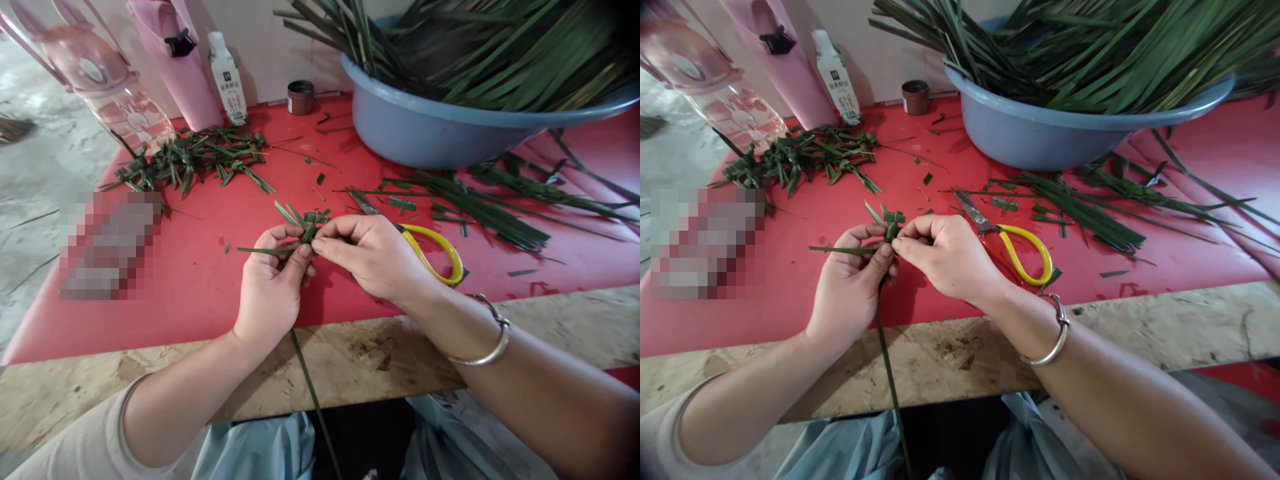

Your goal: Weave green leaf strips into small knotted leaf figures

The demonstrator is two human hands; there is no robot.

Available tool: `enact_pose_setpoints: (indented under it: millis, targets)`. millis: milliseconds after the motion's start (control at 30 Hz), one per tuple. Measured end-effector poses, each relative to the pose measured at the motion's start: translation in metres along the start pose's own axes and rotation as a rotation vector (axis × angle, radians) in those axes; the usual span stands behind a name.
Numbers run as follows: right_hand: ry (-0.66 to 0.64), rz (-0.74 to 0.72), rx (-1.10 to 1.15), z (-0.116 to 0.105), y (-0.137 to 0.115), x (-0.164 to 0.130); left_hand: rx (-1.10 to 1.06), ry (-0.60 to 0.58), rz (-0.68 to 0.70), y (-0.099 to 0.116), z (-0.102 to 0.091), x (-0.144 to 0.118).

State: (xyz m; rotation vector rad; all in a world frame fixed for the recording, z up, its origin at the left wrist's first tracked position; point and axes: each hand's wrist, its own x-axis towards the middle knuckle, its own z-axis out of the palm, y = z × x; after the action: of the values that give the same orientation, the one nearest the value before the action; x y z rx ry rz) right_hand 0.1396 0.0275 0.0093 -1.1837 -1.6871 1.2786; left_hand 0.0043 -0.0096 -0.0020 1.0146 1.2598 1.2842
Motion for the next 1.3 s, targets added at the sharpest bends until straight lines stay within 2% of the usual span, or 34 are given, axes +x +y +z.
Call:
enact_pose_setpoints:
  millis: [333, 633, 900, 1067, 1300]
  targets:
    - [0.12, -0.02, -0.008, 0.0028, -0.0044, 0.0021, -0.01, 0.03, -0.025, 0.0022, 0.0004, 0.0006]
    - [0.134, -0.017, -0.021, 0.0042, -0.0047, -0.0011, -0.045, 0.03, 0.003, 0.0002, 0.0006, 0.0015]
    - [0.166, -0.091, -0.125, 0.0069, -0.003, -0.0017, -0.025, 0.013, 0.024, 0.0006, -0.001, -0.0003]
    - [0.211, -0.154, -0.141, 0.0084, -0.004, -0.0056, -0.017, 0.045, 0.028, 0.0023, -0.0007, -0.001]
    - [0.157, -0.012, 0.004, 0.0048, -0.0065, -0.0027, -0.012, 0.07, 0.033, 0.0052, -0.0011, -0.0007]
